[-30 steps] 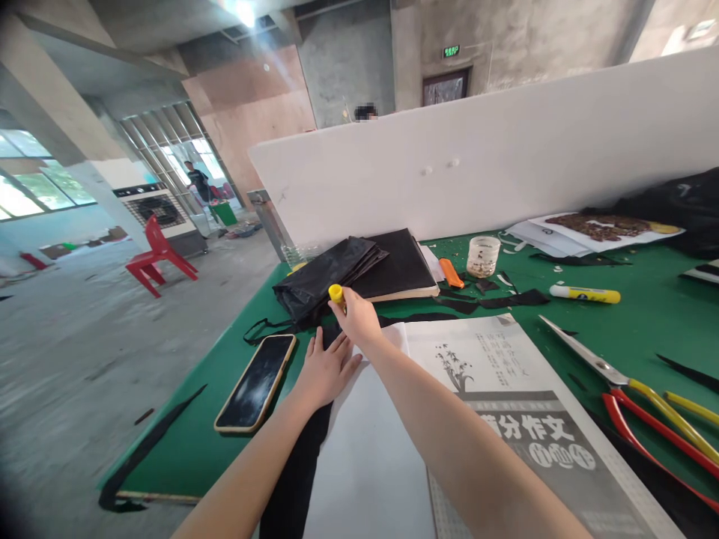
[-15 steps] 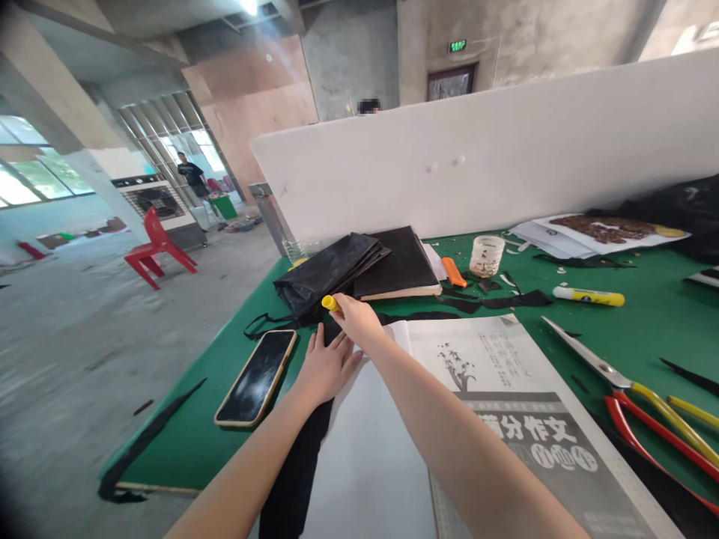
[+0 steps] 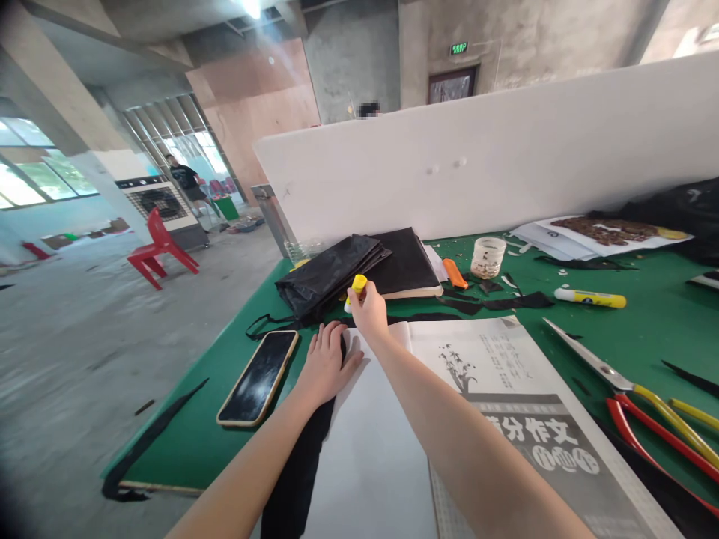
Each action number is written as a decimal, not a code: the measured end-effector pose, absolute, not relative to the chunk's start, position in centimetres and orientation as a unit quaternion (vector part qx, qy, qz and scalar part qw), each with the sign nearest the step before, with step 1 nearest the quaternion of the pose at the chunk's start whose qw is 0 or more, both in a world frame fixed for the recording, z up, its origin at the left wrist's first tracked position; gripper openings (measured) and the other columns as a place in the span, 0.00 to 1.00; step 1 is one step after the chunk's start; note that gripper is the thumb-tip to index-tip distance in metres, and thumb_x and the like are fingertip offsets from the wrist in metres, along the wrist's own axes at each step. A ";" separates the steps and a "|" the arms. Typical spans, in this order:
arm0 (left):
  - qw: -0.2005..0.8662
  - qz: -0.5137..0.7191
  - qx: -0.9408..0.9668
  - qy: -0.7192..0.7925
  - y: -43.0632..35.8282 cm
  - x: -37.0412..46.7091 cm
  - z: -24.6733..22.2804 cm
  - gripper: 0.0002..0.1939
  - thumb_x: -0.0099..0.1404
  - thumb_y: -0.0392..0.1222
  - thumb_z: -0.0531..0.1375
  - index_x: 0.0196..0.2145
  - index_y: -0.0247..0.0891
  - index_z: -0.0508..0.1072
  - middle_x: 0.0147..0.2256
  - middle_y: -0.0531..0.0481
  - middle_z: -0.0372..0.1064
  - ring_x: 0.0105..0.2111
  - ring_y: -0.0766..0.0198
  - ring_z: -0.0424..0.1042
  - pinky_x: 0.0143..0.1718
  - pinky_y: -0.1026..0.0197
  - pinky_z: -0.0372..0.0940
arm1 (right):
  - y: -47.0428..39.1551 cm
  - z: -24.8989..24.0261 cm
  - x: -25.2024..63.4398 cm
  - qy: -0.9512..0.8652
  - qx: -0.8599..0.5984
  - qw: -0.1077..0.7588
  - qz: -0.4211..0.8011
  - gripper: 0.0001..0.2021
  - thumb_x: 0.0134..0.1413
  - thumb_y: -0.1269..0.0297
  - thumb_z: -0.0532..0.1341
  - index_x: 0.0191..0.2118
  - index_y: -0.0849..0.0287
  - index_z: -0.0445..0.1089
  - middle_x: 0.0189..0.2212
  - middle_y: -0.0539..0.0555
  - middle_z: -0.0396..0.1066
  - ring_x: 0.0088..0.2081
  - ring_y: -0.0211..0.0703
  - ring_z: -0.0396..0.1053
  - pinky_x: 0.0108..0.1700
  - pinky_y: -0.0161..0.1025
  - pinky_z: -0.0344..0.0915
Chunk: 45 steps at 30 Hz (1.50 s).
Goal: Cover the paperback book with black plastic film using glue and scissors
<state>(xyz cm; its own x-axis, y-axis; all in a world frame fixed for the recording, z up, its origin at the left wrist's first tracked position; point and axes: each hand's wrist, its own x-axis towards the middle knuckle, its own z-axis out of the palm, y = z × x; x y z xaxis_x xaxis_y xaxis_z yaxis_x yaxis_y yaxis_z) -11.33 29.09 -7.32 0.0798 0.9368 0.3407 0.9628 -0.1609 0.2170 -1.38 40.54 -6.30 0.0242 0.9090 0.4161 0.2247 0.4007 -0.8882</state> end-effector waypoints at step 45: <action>-0.012 -0.087 -0.807 -0.584 27.1 -12.7 -6.2 0.34 0.66 0.62 0.41 0.61 0.38 0.53 0.63 0.51 0.46 0.63 0.42 0.32 0.61 0.41 0.43 | 38.1 -3.8 -2.9 -0.615 -0.204 0.532 0.545 0.19 0.56 0.48 0.53 0.25 0.59 0.58 0.22 0.47 0.59 0.24 0.32 0.56 0.28 0.31 0.56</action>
